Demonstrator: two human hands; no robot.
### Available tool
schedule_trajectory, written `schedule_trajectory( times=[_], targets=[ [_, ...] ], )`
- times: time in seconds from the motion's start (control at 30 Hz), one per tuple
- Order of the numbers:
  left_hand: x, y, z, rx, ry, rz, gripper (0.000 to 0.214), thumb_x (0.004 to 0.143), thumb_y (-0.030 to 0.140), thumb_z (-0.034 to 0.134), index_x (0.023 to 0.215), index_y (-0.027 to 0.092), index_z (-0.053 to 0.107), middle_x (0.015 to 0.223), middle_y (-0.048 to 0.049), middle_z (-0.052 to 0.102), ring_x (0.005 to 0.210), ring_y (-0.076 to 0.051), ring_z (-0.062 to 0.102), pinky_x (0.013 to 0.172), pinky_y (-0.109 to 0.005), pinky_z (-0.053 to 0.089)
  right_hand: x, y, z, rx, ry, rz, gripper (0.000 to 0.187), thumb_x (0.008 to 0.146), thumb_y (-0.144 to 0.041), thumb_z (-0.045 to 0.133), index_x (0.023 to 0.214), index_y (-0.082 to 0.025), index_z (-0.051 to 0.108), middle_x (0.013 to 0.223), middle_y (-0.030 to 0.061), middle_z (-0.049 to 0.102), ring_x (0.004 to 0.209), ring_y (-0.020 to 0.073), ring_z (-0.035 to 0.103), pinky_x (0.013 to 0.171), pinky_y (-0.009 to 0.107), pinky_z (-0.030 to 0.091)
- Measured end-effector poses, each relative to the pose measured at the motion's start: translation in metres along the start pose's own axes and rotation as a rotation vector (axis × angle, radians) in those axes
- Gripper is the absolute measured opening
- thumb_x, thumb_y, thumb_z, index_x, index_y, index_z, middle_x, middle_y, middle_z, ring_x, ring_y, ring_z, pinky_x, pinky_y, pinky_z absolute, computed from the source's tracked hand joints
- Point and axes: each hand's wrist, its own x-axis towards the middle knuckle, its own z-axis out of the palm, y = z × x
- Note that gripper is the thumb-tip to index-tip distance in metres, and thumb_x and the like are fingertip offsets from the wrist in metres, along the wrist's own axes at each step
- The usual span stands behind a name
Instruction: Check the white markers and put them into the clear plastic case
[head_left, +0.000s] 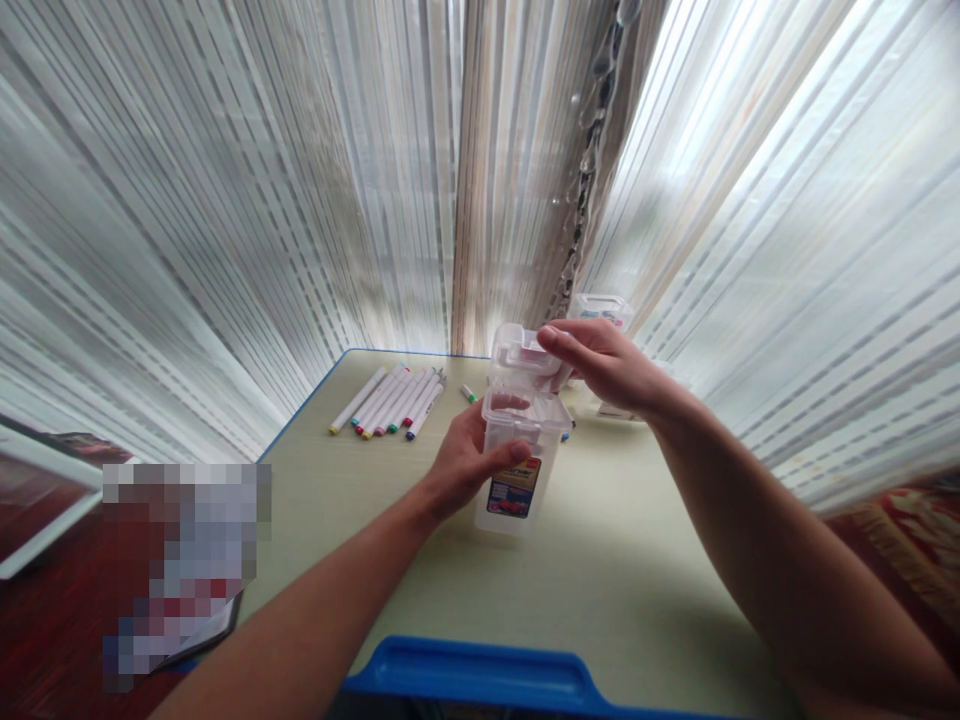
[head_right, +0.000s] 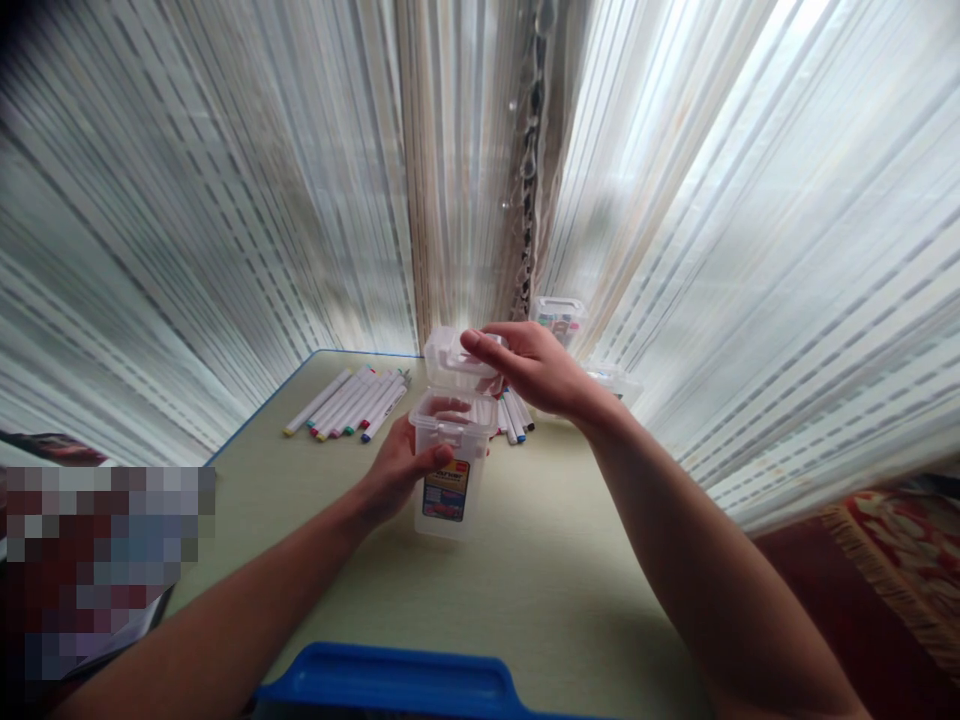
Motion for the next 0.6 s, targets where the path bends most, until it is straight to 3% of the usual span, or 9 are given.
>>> schedule_trajectory(
  times=[0.3,0.5,0.6],
  targets=[
    [-0.001,0.007,0.003,0.03,-0.106,-0.009,0.067,0.054,0.022,0.095,0.111,0.015,0.062,0.105,-0.0116,0.074,0.091,-0.023,0.072,0.08,-0.03,0.054,0.004,0.007,-0.007,0.089,0.166,0.043,0.055,0.09,-0.065,0.059,0.076,-0.013,0.068,0.059,0.0033,0.067,0.048,0.0084,0.055,0.045,0.02,0.041],
    [-0.003,0.013,0.003,-0.009,-0.061,0.034,0.074,0.048,0.027,0.098,0.107,0.019,0.053,0.098,-0.0073,0.073,0.087,-0.023,0.071,0.073,-0.028,0.054,0.006,0.014,-0.012,0.286,0.147,0.174,0.048,0.08,-0.061,0.073,0.081,-0.013,0.066,0.063,0.0048,0.072,0.041,0.0086,0.056,0.038,0.02,0.045],
    [-0.001,0.01,-0.001,0.002,-0.023,0.091,0.074,0.049,0.036,0.098,0.105,0.017,0.055,0.096,-0.0073,0.072,0.085,-0.022,0.07,0.07,-0.026,0.052,0.006,0.016,-0.013,0.431,0.126,0.289,0.04,0.08,-0.05,0.078,0.089,-0.012,0.067,0.068,0.0055,0.073,0.042,0.0099,0.058,0.037,0.021,0.05]
  ],
)
